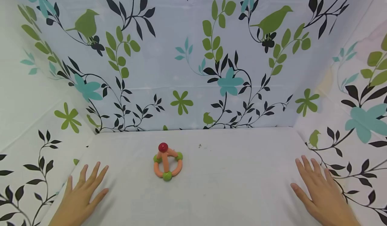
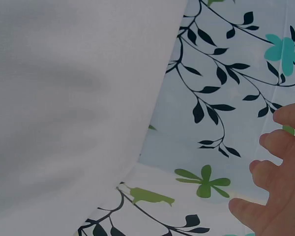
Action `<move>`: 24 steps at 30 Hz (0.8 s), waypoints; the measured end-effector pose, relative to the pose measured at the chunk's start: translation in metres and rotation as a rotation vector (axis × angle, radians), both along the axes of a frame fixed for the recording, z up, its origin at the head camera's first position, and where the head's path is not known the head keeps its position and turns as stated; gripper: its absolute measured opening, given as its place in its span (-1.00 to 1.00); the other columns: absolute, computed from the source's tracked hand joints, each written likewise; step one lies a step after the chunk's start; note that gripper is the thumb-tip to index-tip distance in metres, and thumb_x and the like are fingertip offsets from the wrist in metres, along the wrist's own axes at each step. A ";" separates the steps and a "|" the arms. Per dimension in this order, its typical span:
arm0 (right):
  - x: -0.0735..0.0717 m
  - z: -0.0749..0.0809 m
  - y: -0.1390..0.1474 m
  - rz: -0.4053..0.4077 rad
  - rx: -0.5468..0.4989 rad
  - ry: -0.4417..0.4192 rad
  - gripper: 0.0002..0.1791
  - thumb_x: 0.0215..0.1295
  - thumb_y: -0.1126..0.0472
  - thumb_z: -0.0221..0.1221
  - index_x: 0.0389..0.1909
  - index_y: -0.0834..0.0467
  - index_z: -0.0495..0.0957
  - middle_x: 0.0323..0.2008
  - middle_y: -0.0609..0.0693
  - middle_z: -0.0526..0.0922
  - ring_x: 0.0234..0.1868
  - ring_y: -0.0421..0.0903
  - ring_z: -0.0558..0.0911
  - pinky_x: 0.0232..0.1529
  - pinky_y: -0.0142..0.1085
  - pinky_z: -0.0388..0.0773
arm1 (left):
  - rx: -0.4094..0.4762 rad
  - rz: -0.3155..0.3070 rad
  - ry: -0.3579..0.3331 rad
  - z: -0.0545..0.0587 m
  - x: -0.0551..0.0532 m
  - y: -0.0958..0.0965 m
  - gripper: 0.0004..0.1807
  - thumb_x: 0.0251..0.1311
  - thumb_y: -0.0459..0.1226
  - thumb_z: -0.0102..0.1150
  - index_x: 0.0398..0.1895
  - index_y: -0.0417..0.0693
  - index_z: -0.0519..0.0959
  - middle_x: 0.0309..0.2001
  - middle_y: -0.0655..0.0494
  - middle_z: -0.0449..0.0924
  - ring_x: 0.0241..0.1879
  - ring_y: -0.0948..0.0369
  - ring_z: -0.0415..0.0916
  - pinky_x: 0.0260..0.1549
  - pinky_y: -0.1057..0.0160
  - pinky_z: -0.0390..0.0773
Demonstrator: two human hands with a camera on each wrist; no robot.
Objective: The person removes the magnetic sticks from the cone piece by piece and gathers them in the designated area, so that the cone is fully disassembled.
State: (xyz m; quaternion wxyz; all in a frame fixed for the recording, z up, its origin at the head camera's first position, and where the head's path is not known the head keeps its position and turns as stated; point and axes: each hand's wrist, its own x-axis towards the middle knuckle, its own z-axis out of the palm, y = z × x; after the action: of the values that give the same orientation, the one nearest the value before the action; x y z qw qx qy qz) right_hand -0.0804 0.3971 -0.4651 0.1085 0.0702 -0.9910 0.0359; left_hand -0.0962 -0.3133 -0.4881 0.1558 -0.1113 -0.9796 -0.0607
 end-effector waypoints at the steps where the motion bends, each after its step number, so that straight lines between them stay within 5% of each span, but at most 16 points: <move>1: 0.000 0.000 -0.002 -0.003 -0.005 -0.002 0.02 0.55 -0.17 0.08 0.69 0.15 -0.31 0.65 0.37 -0.23 0.62 -0.07 -0.70 0.47 -0.02 -0.91 | 0.007 0.004 0.001 -0.001 0.000 0.000 -0.14 0.44 0.08 0.16 0.70 0.32 0.00 0.67 -0.07 0.06 0.71 -0.03 -0.55 0.48 -0.35 -0.72; 12: -0.002 0.002 -0.021 0.018 -0.123 0.087 -0.07 0.59 -0.06 0.06 0.70 0.13 -0.25 0.70 0.20 -0.22 0.67 -0.21 -0.53 0.58 -0.20 -0.74 | 0.125 0.001 0.010 -0.013 -0.006 0.015 -0.16 0.45 0.03 0.16 0.70 0.27 0.04 0.67 -0.15 0.02 0.71 -0.02 -0.54 0.49 -0.44 -0.59; 19: -0.004 -0.006 -0.037 0.068 -0.284 0.157 -0.15 0.58 0.06 0.10 0.70 0.10 -0.11 0.69 0.17 -0.01 0.72 -0.25 -0.26 0.65 -0.34 -0.52 | 0.246 0.008 0.038 -0.009 -0.007 0.030 -0.18 0.43 -0.04 0.22 0.68 0.22 0.12 0.62 -0.20 0.15 0.66 -0.22 -0.04 0.52 -0.49 -0.34; 24: -0.005 -0.011 -0.051 0.043 -0.426 0.143 -0.20 0.60 0.10 0.08 0.70 0.00 -0.07 0.67 0.16 0.04 0.71 0.15 -0.03 0.60 -0.51 -0.47 | 0.328 0.026 0.063 -0.007 -0.004 0.042 -0.20 0.42 -0.08 0.26 0.66 0.18 0.17 0.58 -0.18 0.25 0.53 -0.28 0.22 0.52 -0.47 -0.18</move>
State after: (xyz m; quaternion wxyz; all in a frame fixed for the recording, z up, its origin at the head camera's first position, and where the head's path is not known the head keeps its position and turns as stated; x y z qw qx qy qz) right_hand -0.0849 0.3457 -0.4759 0.1900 0.0692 -0.9491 0.2415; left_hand -0.1007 -0.2714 -0.4948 0.2033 -0.0737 -0.9525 -0.2145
